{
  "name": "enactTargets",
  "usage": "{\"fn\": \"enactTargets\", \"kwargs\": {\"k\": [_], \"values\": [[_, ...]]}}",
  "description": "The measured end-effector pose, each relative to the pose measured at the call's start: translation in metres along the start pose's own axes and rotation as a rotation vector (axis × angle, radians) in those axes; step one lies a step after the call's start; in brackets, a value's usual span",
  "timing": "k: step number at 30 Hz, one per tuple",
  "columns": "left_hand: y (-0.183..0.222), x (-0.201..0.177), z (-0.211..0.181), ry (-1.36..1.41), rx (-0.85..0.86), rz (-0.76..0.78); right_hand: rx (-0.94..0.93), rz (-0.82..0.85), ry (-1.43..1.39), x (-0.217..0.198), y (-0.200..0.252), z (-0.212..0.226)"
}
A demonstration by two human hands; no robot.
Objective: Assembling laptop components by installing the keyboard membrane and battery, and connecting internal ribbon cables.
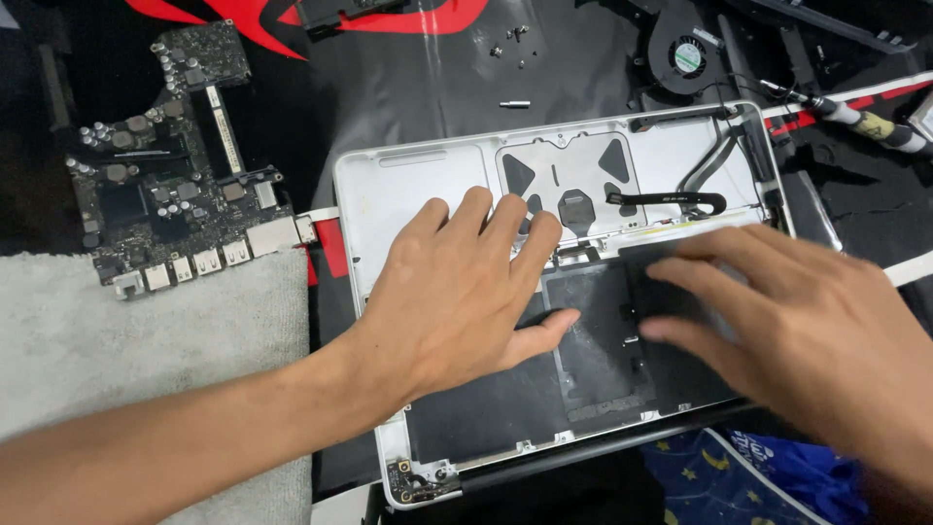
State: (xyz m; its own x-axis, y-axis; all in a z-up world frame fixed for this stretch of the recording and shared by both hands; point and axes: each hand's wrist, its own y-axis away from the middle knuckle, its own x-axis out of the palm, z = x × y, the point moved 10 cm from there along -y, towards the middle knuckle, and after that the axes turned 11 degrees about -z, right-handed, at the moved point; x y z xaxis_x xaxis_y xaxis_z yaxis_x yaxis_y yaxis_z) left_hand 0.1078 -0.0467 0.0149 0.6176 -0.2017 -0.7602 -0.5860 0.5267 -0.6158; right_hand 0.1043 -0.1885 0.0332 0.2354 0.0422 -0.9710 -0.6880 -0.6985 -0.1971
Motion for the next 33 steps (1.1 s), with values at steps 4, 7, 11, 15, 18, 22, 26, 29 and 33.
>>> {"fn": "enactTargets", "kwargs": {"k": [4,7,11,15,18,22,26,29,33], "values": [[0.000,-0.001,0.002,0.032,-0.011,-0.011,0.117,0.086,0.178,0.004,0.036,0.009],[0.000,0.003,0.001,0.057,0.005,0.044,0.025,0.050,0.135,0.009,0.049,0.027],[-0.003,0.001,-0.002,0.064,0.039,0.028,0.017,0.053,0.124,0.017,0.058,0.029],[-0.005,0.003,-0.003,0.036,0.056,0.057,0.018,-0.033,0.037,0.009,0.055,0.033],[-0.006,0.005,-0.004,0.047,0.058,0.083,0.026,-0.036,0.019,0.012,0.059,0.030],[-0.005,0.009,-0.006,0.060,0.067,0.106,0.041,-0.083,0.005,0.009,0.060,0.029],[-0.004,0.014,-0.005,0.066,0.040,0.140,0.026,-0.058,-0.063,0.006,0.061,0.029],[-0.003,0.016,-0.004,0.061,0.035,0.142,0.000,-0.092,-0.113,-0.003,0.065,0.038],[-0.002,0.016,-0.005,0.034,0.033,0.141,-0.043,-0.096,0.048,0.015,0.080,0.054]]}}
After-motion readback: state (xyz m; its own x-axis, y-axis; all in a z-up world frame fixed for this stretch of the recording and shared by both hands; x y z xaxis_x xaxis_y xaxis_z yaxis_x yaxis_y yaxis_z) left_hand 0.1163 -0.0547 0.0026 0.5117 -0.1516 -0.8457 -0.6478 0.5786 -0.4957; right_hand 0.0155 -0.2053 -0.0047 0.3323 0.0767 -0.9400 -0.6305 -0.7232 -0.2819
